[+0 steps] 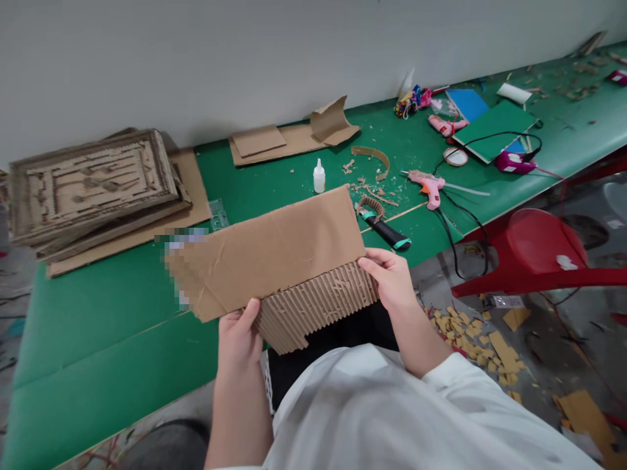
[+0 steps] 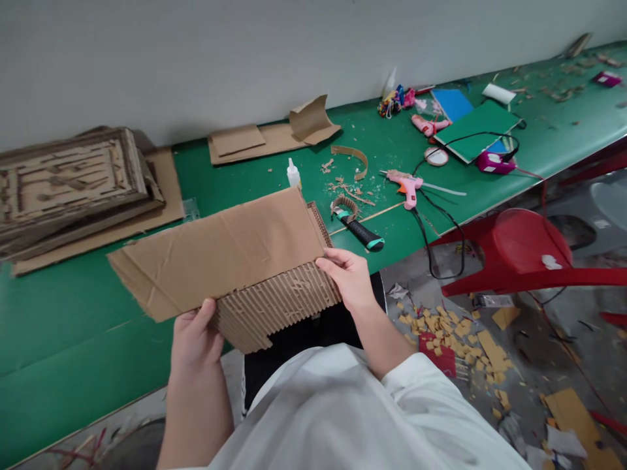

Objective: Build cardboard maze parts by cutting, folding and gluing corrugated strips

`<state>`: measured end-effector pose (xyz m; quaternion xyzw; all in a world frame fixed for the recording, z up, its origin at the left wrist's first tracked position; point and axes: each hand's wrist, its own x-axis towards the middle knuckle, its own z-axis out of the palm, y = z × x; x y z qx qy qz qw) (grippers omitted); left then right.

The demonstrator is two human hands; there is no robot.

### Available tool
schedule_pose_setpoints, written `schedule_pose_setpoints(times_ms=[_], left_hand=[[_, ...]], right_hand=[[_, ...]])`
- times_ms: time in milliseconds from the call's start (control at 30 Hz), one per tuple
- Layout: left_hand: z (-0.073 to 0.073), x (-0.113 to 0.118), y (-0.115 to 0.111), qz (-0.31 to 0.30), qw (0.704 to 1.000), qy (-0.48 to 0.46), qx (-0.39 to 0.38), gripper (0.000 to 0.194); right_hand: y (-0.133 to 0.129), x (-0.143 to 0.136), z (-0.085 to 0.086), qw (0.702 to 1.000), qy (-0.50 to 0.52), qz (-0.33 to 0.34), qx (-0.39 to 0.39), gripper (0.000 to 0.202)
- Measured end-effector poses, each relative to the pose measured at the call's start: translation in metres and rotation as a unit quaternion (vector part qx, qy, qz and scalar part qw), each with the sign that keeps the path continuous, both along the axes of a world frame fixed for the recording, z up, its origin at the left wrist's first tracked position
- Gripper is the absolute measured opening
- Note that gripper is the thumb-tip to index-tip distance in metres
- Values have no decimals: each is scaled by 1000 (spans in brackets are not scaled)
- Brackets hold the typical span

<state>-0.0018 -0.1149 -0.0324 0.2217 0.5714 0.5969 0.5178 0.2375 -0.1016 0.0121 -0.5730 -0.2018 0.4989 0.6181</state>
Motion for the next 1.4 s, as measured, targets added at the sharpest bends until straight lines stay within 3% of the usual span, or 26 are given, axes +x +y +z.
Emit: schedule_pose_setpoints(times_ms=[167,400,900,1400], left_hand=[[6,6,0,3,1000,5,9,54],[17,17,1,-16,998,-61,-18,50],[20,11,3,26,998,-59,-5,37],[12,9,4,-6,1000,-28,3,41]], right_hand=[[0,2,-5,999,-41,-21,4,25],[5,7,-19,992,-92,-66,51,25],[15,23,-18,993,-53,-95,44,42],[15,23,-24,987,-89,-112,77,32]])
